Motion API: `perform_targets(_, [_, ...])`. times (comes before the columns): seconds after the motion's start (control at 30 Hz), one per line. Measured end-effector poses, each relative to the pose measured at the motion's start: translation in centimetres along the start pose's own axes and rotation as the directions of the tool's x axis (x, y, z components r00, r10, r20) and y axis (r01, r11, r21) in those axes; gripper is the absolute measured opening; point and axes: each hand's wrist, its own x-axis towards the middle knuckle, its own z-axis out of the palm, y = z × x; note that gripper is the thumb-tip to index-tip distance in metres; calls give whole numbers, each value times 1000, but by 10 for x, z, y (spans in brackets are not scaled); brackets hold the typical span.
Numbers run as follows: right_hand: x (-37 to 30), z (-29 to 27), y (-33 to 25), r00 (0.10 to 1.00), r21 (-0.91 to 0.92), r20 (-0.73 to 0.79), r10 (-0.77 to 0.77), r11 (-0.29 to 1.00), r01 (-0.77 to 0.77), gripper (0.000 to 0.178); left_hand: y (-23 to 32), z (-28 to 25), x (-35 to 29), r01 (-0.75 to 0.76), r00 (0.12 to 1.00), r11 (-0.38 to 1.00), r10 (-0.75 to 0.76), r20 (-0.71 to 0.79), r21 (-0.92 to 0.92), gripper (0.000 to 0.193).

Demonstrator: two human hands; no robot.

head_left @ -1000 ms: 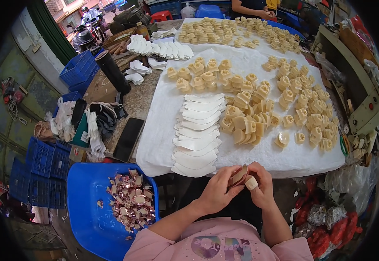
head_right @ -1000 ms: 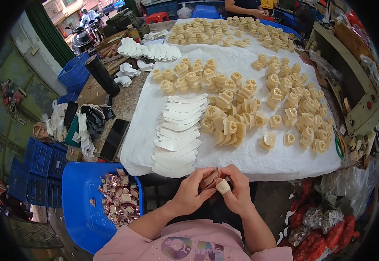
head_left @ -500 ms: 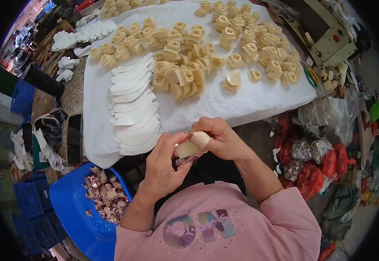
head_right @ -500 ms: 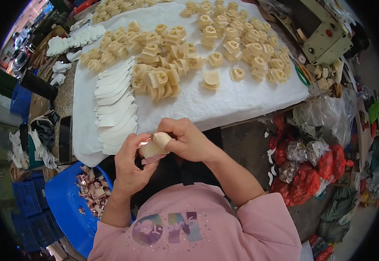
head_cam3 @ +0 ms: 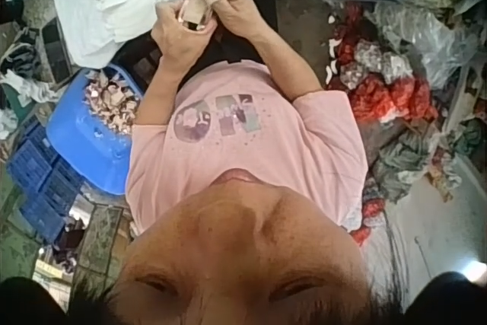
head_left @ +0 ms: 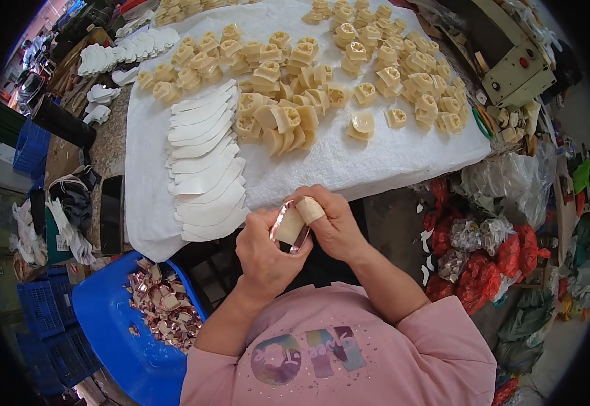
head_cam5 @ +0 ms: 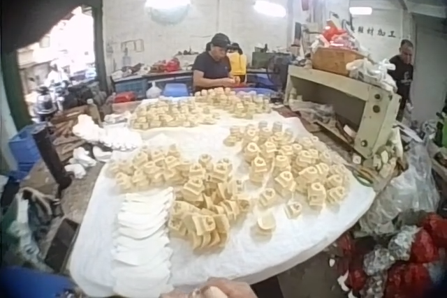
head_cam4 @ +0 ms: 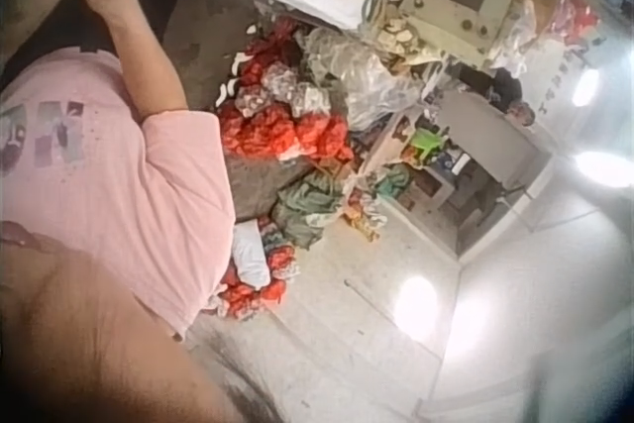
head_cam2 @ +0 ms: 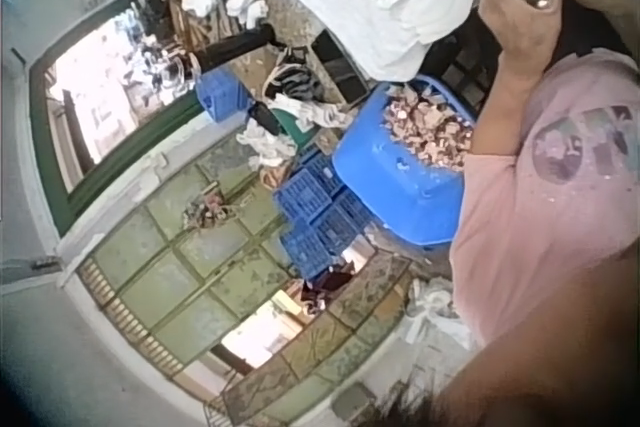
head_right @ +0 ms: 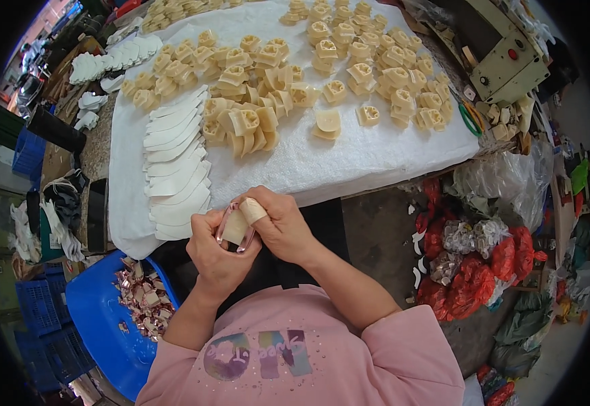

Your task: Assembling small beige plastic components onto white curved shoe strips.

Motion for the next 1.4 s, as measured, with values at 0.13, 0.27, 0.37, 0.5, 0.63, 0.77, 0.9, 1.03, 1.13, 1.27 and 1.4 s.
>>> perform_targets(0.13, [1,8,22,994,539,23,110,835,-105,30,-3,1,3,-55,998,989,59,-23,135,50])
perform_targets(0.27, [-4,14,12,975,747,125,184,629,-214,30,-3,2,-1,-28,997,997,33,-64,75,50])
perform_targets(0.37, [-4,19,16,985,742,82,150,651,-161,26,-7,4,-4,-48,995,988,61,-84,147,49])
perform_targets(0.5, [2,27,9,989,-67,-145,-1,998,-9,22,-20,6,-5,-42,987,984,68,-146,171,41])
perform_targets(0.63, [6,22,20,993,53,-65,99,994,-96,29,-26,-5,-3,-43,996,983,57,-76,181,50])
perform_targets(0.77, [19,19,18,981,305,69,180,933,-192,38,-36,-17,-9,21,990,995,-7,-141,94,40])
perform_targets(0.9, [41,19,11,998,156,51,37,987,-45,36,-51,-45,-20,92,990,985,-74,-121,148,46])
perform_targets(1.03, [62,29,7,999,-27,25,46,999,-45,21,-76,-86,-41,253,941,925,-167,-294,283,43])
perform_targets(1.13, [79,38,15,992,-257,65,-104,959,118,18,-106,-129,-79,437,854,848,-288,-433,300,39])
perform_targets(1.27, [92,56,17,971,-406,163,-177,885,230,18,-115,-189,-127,739,601,614,-413,-684,278,44])
perform_targets(1.4, [104,68,20,921,-529,276,-277,756,385,21,-116,-219,-149,712,700,254,-323,-637,655,48])
